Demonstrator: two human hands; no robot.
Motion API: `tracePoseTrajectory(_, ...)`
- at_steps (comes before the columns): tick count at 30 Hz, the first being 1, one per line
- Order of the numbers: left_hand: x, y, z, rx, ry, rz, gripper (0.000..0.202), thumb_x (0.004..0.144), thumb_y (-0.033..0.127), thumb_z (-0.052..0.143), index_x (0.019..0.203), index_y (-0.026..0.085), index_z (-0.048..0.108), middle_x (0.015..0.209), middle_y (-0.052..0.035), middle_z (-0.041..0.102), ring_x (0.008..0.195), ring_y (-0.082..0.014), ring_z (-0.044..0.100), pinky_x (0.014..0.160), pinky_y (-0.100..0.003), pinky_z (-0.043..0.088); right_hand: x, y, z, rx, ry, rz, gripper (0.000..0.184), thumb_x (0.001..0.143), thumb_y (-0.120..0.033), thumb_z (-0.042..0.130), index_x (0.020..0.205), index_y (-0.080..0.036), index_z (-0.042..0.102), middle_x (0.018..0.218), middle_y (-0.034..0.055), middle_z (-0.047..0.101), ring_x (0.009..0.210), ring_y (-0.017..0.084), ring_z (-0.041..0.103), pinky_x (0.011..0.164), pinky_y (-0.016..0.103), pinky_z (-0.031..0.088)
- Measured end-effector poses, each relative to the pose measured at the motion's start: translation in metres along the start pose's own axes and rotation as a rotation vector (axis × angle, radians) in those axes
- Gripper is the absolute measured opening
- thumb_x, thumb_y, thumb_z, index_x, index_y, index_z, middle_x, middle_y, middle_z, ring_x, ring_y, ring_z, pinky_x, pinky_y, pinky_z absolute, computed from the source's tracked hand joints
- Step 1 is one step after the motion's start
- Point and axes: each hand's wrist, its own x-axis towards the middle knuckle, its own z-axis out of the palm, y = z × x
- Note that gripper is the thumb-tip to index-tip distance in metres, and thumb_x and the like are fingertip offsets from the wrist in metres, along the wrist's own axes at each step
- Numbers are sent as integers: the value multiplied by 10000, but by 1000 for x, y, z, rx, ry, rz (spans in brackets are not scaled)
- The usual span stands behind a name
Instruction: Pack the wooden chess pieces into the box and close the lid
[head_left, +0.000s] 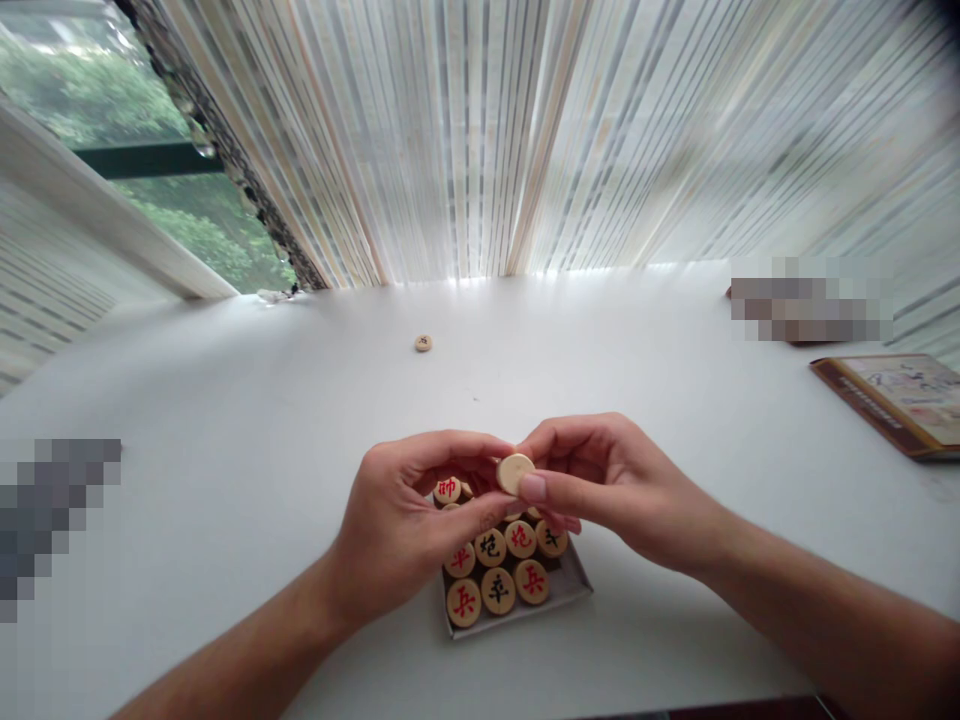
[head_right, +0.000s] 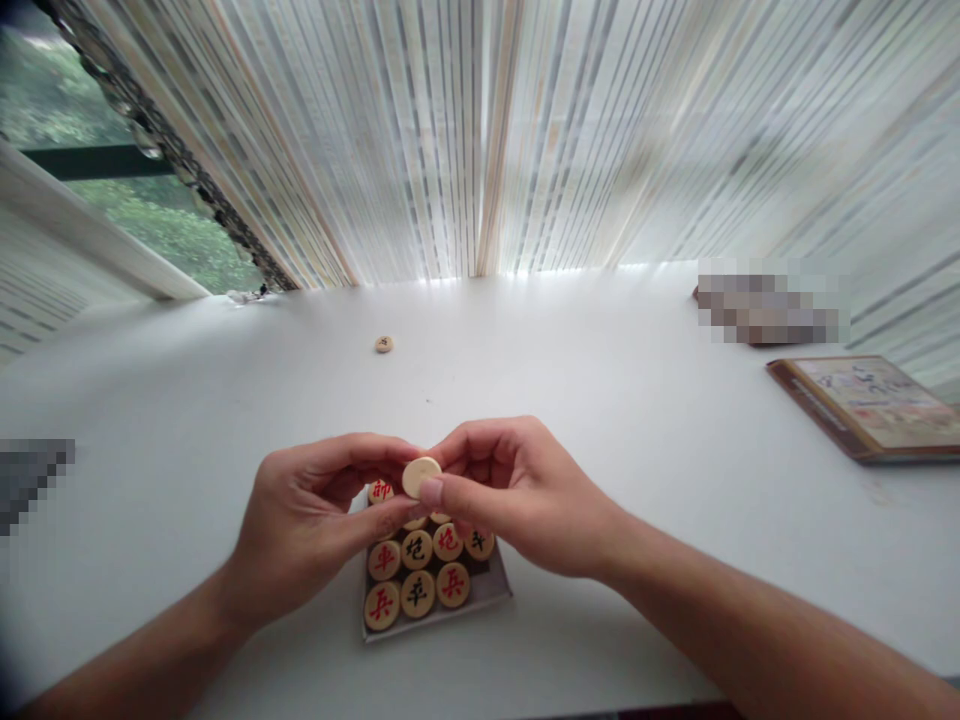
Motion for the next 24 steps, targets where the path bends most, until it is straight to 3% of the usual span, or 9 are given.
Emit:
tracePoseTrajectory(7,-1,-1,-1,25,-36,-9,369,768,12,903,1069,214,833,899,12,846,817,-107,796,788,-124,633,0,1,-3,-93,-5,-68,326,907,-426,860,804,-126,784,597,11,664,519,90,572,506,186,472)
tracePoseTrajectory(12,0,-4,0,60,-55,29,317,845,62,857,1119,217,818,922,5,840,821,-109,789,777,-145,635,0,3,-3,-59,31,-61,257,821,-331,940,794,-131,781,601,1,679,516,81,590,503,157,493)
tracePoseTrajectory(19,0,-4,-1,277,-29,174,265,871,110,848,1109,228,841,907,-2,817,783,-101,739,747,-170,599,0,6,-1,-55,82,-37,261,731,-245,997,788,-127,771,600,-8,681,508,70,584,476,127,475)
tracePoseTrajectory(24,-2,-6,0,222,-12,118,278,872,120,845,1129,223,833,937,-12,820,811,-120,759,759,-188,618,0,5,-1,-37,67,-53,234,740,-220,986,804,-125,782,622,-2,687,539,80,594,496,141,482)
